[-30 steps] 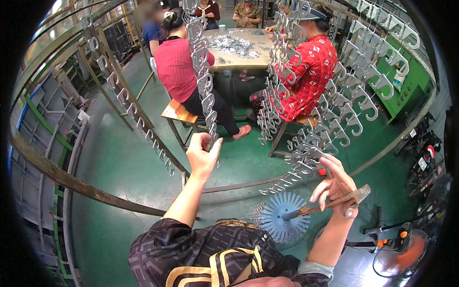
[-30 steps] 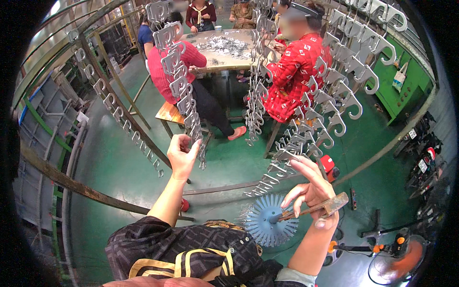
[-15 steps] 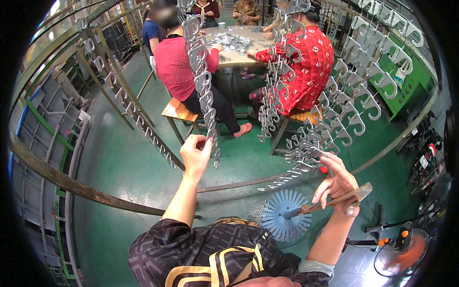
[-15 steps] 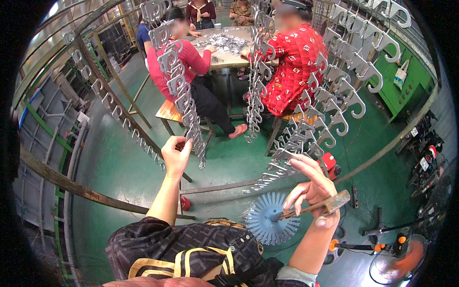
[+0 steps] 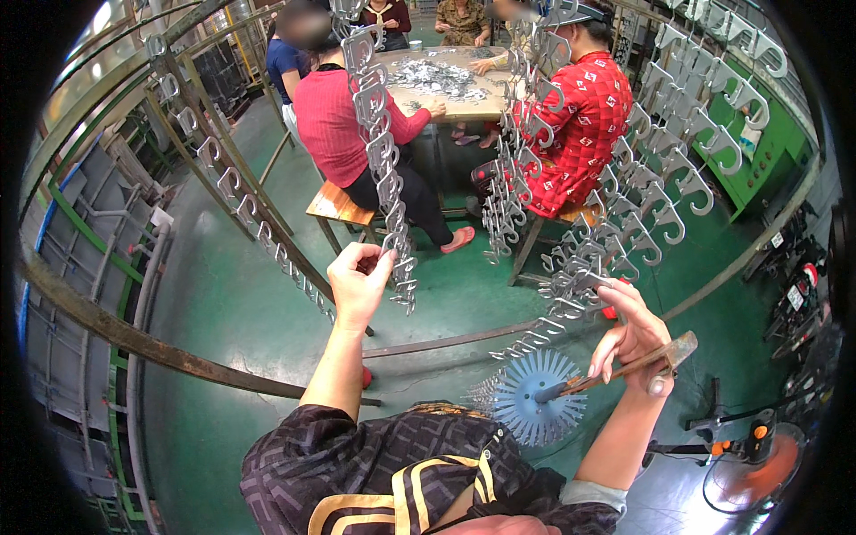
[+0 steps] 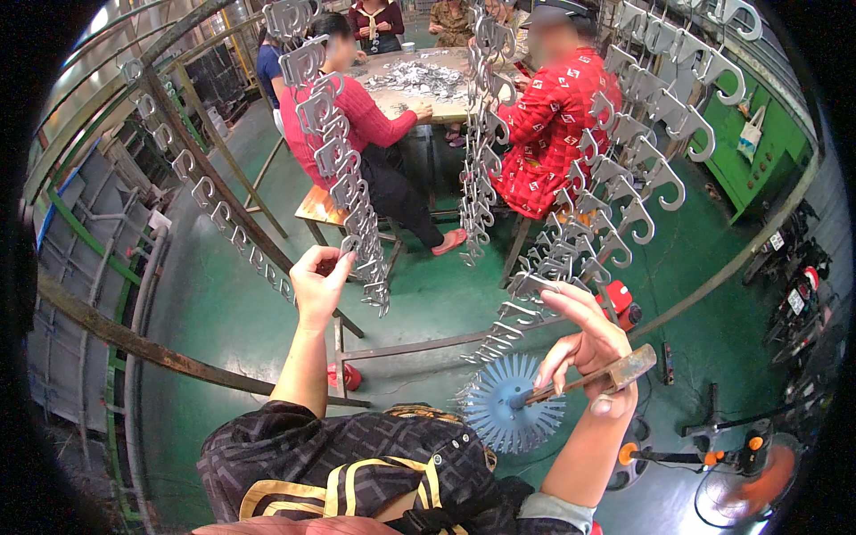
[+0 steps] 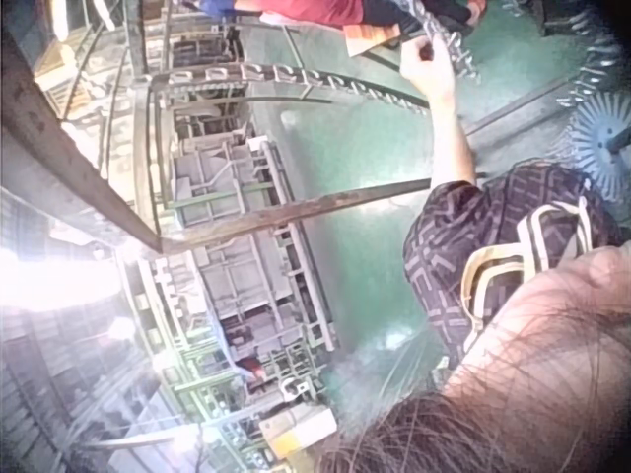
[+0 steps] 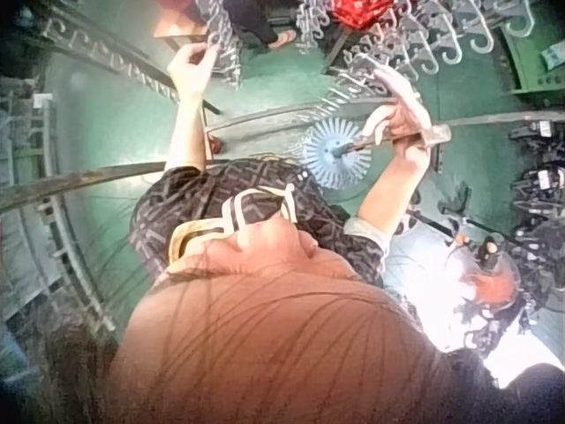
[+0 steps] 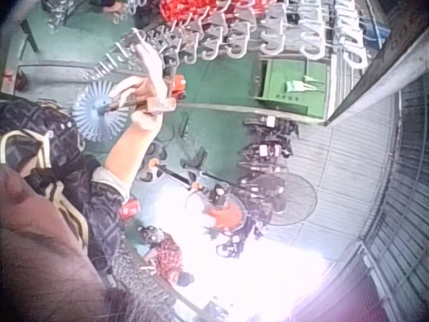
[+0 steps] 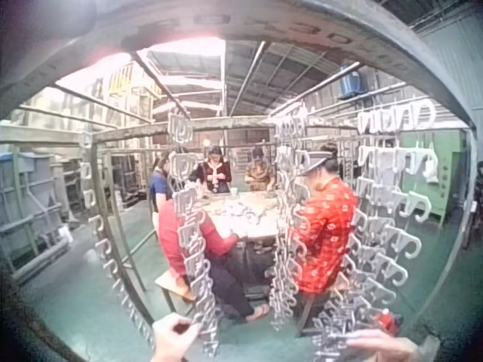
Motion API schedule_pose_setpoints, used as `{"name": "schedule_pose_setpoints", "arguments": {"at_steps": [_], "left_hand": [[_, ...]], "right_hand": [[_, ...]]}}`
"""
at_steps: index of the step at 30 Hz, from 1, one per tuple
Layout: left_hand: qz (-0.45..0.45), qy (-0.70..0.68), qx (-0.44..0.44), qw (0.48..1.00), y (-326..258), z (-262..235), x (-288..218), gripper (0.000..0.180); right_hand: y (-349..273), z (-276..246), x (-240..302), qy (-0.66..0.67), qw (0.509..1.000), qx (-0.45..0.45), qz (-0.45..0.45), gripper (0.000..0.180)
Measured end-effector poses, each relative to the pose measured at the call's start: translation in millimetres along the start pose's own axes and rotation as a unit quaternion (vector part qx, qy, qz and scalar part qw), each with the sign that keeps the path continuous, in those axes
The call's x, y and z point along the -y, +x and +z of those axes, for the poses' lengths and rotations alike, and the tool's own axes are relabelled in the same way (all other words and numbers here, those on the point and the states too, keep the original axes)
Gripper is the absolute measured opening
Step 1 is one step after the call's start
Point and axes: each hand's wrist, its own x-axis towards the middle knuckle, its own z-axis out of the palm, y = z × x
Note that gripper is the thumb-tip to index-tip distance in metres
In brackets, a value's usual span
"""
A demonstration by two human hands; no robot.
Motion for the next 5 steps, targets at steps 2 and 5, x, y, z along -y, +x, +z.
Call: {"name": "schedule_pose_setpoints", "arguments": {"at_steps": [2, 5], "left_hand": [[0.000, -0.006, 0.008, 1.000, 0.2, -4.5, -6.1, 0.012], [-0.015, -0.045, 0.038, 0.998, -0.3, -10.0, -13.5, 0.012]], "right_hand": [[-0.3, -0.5, 0.3, -0.001, 1.000, 0.002, -0.001, 0.113], [-0.6, 0.3, 1.2, -0.003, 1.000, 0.003, 0.003, 0.113]]}}
